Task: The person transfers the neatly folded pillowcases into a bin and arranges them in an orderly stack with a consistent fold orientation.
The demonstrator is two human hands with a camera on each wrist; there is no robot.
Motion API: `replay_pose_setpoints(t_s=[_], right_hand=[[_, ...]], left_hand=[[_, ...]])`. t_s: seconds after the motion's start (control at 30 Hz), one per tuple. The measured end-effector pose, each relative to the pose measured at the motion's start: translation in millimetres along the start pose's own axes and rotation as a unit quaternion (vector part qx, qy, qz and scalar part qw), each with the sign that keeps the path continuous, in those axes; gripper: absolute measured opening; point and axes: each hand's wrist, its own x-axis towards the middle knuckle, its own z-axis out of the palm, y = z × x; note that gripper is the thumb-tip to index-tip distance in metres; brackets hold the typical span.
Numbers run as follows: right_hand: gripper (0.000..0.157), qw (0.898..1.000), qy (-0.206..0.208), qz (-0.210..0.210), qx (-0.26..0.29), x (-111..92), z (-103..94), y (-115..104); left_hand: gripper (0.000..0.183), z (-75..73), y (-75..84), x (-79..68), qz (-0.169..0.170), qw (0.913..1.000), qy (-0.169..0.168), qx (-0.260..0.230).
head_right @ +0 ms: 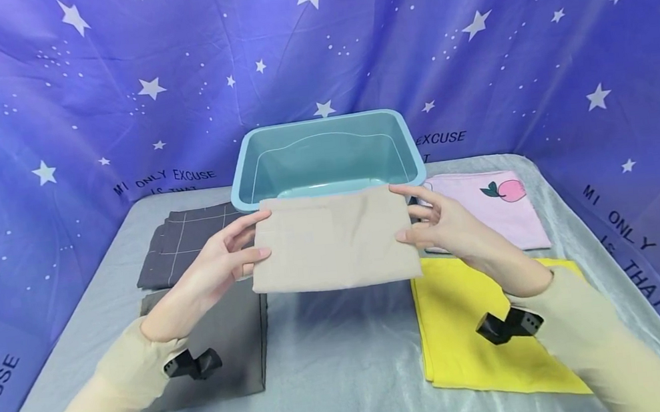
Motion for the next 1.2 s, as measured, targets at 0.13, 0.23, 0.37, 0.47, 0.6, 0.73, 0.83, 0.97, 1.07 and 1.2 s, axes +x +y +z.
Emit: replay_pose_setpoints(t_s=[0.13,0.23,0.37,0.47,0.6,0.73,0.83,0.97,1.07,1.2], right_hand=[[0.071,1.000,-0.002,-0.003,0.008,5,-3.0,-4],[0.071,1.000,0.003,0.000,0.016,8,-4.3,-6],[0.071,0.999,0.002,0.001,0.032,13,-5.6,-10],[0.070,0.999,0.001,0.002,0.046,18,-7.1,-11],[0.070,0.999,0.010,0.010,0.053,24,-9.0,-14],[0.070,0.998,0.023,0.019,0.058,30,-10.4,-18],[0.069,0.997,0.035,0.027,0.063,36,-11.9,-19],[0.069,0.996,0.044,0.036,0.071,42,-14.3,-21],[0.070,0.995,0.047,0.040,0.079,45,-15.6,-22],[0.070,0.993,0.053,0.047,0.089,51,-18.0,-22]], left_hand=[[0.060,-0.2,5.8,3.7,-0.003,1.0000,0.003,-0.005],[0.060,-0.6,9.3,7.4,-0.008,0.9999,0.007,-0.001],[0.060,-1.8,13.2,12.6,-0.014,0.9999,0.010,0.000],[0.059,-3.2,15.5,16.6,-0.017,0.9997,0.013,-0.009],[0.058,-5.5,17.6,22.2,-0.020,0.9994,0.017,-0.021],[0.057,-6.8,19.6,27.6,-0.022,0.9992,0.023,-0.025],[0.057,-7.3,21.0,31.7,-0.020,0.9991,0.029,-0.021],[0.056,-8.0,22.7,37.9,-0.015,0.9991,0.036,-0.018],[0.056,-8.6,23.6,42.3,-0.010,0.9990,0.039,-0.021],[0.056,-9.1,24.6,48.3,-0.009,0.9987,0.046,-0.021]])
